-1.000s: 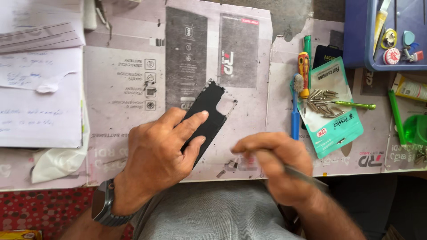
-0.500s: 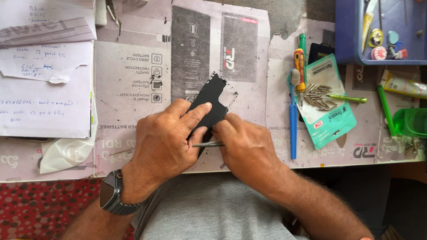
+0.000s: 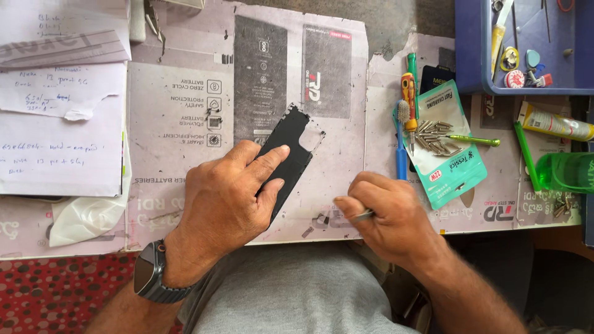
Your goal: The person uses tweezers and their hands to peel adhesive stickers and labels from a mobile phone back panel, then manipulates the component while working at a repair bench.
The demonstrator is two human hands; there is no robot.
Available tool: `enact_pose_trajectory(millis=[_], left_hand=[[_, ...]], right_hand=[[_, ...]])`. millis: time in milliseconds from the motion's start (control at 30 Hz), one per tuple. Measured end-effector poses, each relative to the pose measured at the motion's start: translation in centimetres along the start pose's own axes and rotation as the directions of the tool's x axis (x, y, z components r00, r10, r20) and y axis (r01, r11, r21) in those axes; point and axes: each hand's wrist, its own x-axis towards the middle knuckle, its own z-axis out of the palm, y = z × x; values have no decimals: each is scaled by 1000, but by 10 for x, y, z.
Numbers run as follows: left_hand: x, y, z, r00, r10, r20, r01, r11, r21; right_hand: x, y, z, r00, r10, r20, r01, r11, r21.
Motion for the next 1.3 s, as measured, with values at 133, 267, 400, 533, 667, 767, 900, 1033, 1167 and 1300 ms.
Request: enact_pose_trajectory(millis=[133,267,400,533,667,767,900,1033,1167,1300], left_hand=[[1,1,-1,1000,-19,3,19,1000,-21],[3,0,0,997,-57,46,59,998,-34],[3,0,-1,998,-48,35,49,998,-32],[4,-1,-1,998,-50,43,52,998,-37],[6,-1,-1,994,-74,78,77,996,-39],[6,0,-1,995,-71,63,74,997,-34],[7,0,0,994,-77,72,78,997,-3],[7,0,0,995,-69,75,68,998,18],[7,0,3,991,-89,98,88,996,13],[6,-2,4,992,-78,97,77,997,14]], right_hand=[[-2,1,-14,961,-227,-155,225,974,-35],[-4,12,-9,992,1,-127,35,957,288],[3,17,8,994,-48,-94,80,923,376],[10,19,17,995,-50,-82,72,954,290],[14,19,16,993,-91,-79,109,958,267],[16,17,14,988,-142,-65,154,959,238],[16,14,15,977,-206,-60,212,967,142],[16,17,14,965,-247,-87,255,962,102],[15,24,22,960,-207,-187,233,964,130],[13,27,22,961,-216,-172,240,962,129]])
